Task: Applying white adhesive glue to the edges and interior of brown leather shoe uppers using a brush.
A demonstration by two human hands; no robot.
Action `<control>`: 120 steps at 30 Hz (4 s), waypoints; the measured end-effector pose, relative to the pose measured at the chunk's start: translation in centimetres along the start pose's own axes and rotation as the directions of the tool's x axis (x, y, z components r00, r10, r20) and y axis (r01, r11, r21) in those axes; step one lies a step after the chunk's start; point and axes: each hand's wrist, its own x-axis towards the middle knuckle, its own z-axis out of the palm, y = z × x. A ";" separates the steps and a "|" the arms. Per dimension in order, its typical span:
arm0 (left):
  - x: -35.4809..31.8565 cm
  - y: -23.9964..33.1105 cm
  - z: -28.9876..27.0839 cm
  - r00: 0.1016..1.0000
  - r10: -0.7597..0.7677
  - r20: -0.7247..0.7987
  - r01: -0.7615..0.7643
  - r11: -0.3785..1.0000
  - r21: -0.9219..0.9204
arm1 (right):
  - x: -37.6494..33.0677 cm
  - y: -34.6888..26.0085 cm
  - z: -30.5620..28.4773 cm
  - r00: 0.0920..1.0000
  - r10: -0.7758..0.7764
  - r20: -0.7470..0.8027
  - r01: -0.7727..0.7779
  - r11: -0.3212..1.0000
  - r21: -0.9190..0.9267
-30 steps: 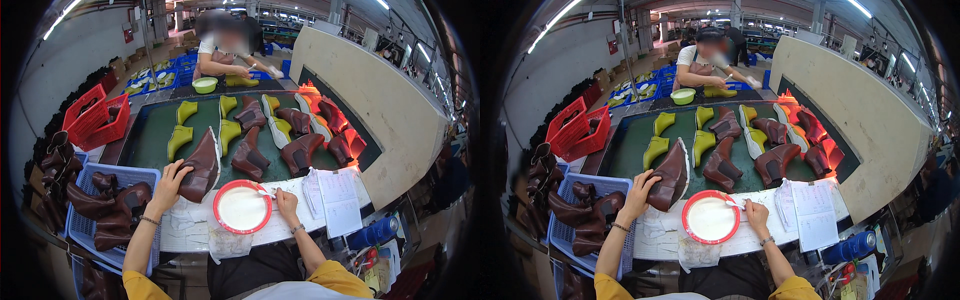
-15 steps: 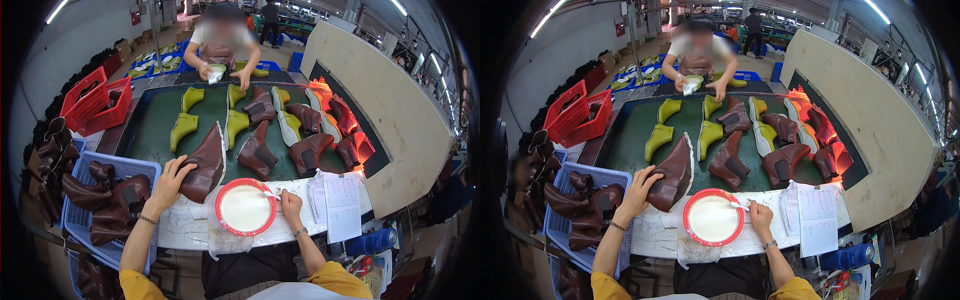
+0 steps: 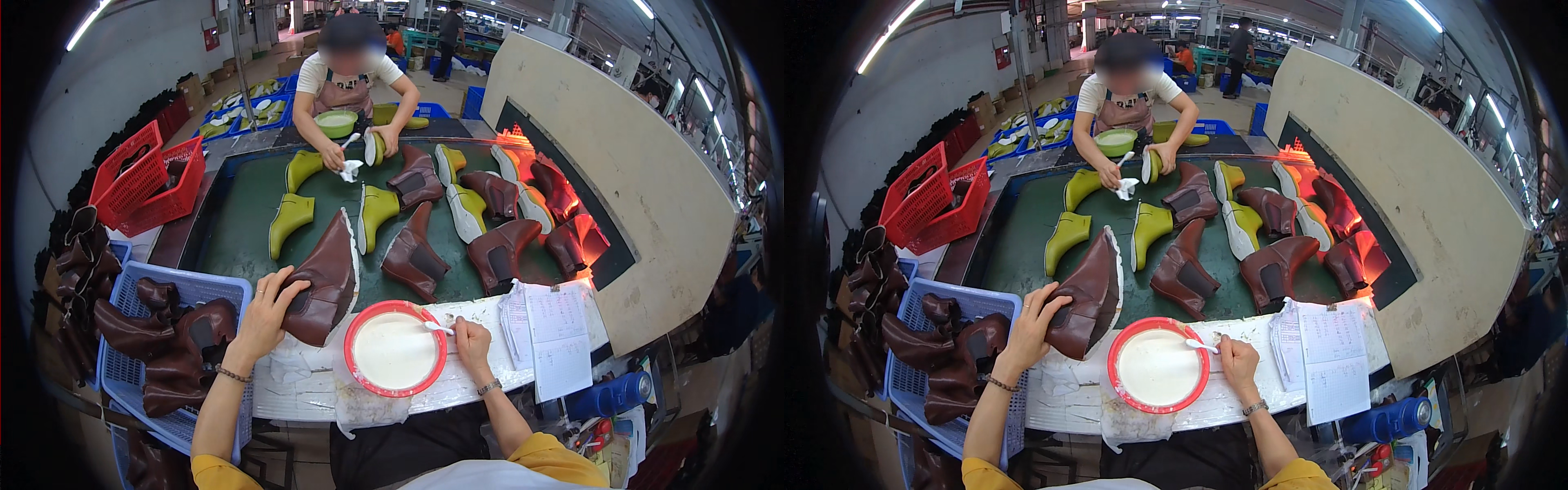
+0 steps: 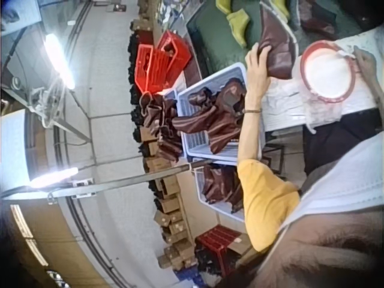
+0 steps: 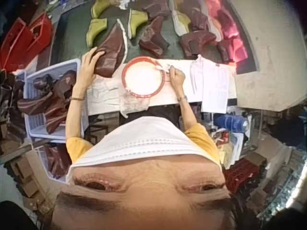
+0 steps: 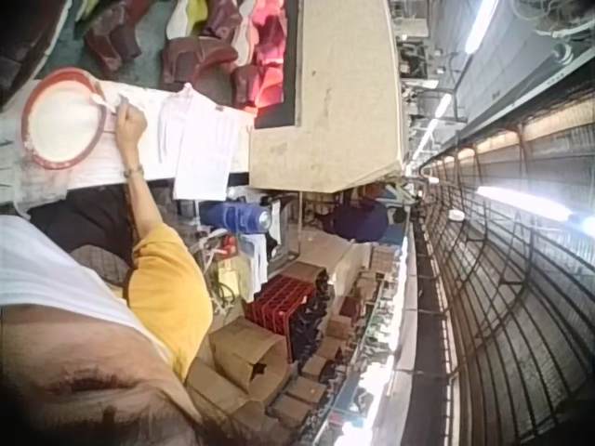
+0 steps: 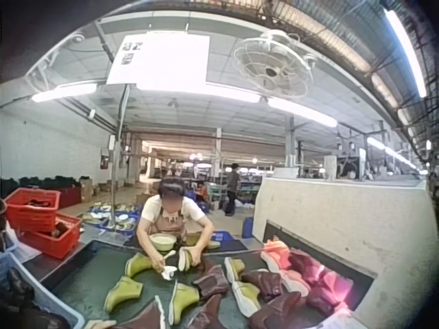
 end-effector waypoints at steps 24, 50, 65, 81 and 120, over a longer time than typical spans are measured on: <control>0.8 -0.1 0.9 0.999 -0.038 -0.010 0.038 0.999 -0.023 | 0.6 -0.9 -0.4 0.999 0.016 0.052 -0.015 1.000 -0.021; 0.8 -0.2 0.9 0.996 0.012 -0.089 -0.015 0.999 -0.030 | 0.5 -0.6 -0.6 0.999 0.035 0.032 -0.034 0.999 -0.034; -1.0 0.4 0.5 0.997 -0.016 -0.074 0.012 0.999 -0.047 | -1.0 -0.7 -0.2 0.999 0.019 -0.040 -0.017 0.999 0.046; -8.2 10.3 0.0 0.873 -0.355 -0.335 0.288 0.928 -0.235 | 1.6 -10.1 -7.5 0.837 -0.291 0.464 0.493 0.770 -0.406; -3.2 11.3 4.3 0.770 -0.223 -0.597 0.169 0.975 -0.146 | -0.5 -16.9 -6.9 0.810 -0.386 0.441 0.180 0.880 0.439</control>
